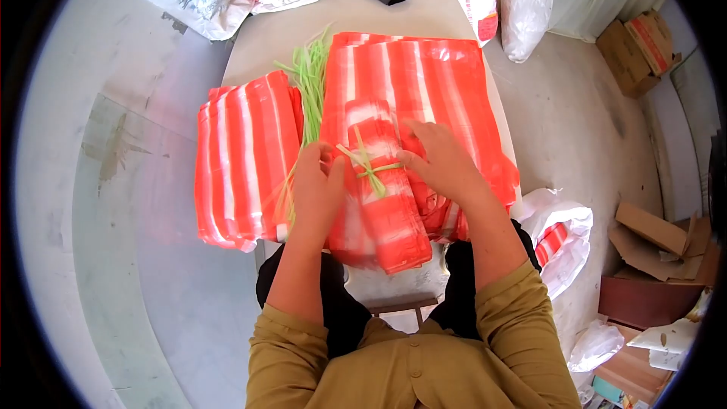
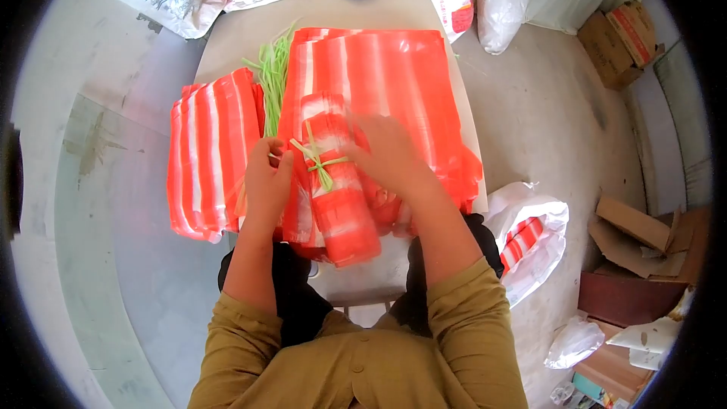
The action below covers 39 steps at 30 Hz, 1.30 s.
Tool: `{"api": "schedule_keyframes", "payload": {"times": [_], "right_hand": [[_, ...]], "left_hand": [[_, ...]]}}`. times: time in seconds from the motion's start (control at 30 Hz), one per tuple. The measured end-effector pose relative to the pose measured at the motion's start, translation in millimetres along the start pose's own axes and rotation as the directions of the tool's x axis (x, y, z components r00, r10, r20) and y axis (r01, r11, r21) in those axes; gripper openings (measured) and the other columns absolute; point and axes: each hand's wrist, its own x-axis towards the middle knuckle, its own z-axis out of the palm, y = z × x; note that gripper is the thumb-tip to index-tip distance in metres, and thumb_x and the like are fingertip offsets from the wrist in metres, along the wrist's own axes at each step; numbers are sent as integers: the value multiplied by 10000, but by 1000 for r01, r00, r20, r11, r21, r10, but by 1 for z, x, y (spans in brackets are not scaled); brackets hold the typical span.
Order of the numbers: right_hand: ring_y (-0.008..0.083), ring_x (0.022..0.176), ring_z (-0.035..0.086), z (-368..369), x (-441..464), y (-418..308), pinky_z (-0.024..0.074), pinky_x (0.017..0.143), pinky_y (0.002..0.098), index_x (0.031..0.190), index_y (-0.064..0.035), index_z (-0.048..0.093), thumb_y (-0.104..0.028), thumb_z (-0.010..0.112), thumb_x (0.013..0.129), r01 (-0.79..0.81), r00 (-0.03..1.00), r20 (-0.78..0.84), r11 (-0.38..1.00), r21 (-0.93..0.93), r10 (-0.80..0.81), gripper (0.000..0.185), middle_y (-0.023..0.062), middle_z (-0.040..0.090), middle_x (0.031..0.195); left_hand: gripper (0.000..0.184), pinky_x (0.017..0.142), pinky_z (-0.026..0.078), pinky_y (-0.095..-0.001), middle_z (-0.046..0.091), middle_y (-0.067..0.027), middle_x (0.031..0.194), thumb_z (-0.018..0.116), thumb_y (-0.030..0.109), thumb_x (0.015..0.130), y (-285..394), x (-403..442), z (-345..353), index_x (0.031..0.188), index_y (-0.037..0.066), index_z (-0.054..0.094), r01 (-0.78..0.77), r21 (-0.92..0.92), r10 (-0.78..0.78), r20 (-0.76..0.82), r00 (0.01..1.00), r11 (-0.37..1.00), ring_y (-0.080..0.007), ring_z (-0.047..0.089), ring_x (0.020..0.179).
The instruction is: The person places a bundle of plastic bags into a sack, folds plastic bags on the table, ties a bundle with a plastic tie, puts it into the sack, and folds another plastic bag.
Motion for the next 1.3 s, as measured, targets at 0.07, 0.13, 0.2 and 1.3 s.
{"api": "schedule_keyframes", "payload": {"times": [0.07,0.13,0.2,1.3], "right_hand": [[347,1193,583,-8,6,-9,471,1033,442,1497,-38,475,-263,632,980,-85,971,217,994,-70,98,586,189,649,1272],[373,1174,602,-8,7,-15,485,1017,444,1518,-28,441,-281,596,1003,-105,946,301,992,-64,119,594,226,659,1231],[411,1123,634,3,1,-12,509,983,445,1520,-39,437,-275,584,1005,-67,965,256,997,31,56,586,263,678,1154],[135,1095,643,22,-20,-54,538,916,317,1460,-5,516,-291,696,979,-464,872,452,608,644,187,587,114,671,1252]], "left_hand": [[285,784,530,-297,669,-76,1041,617,223,1034,-15,-4,0,1235,23,595,118,-164,-85,194,977,979,-160,669,922],[313,800,529,-284,669,-63,1076,569,252,1068,-17,-9,-2,1286,28,580,200,-234,-119,319,940,952,-132,661,947],[351,806,530,-287,674,-66,1115,522,277,1093,-12,-14,-5,1346,36,553,222,-235,-126,365,922,946,-134,663,958],[547,1068,510,-475,560,-184,1425,405,433,1116,16,-9,-10,1480,26,423,381,-918,-346,326,880,105,-311,576,1294]]}}
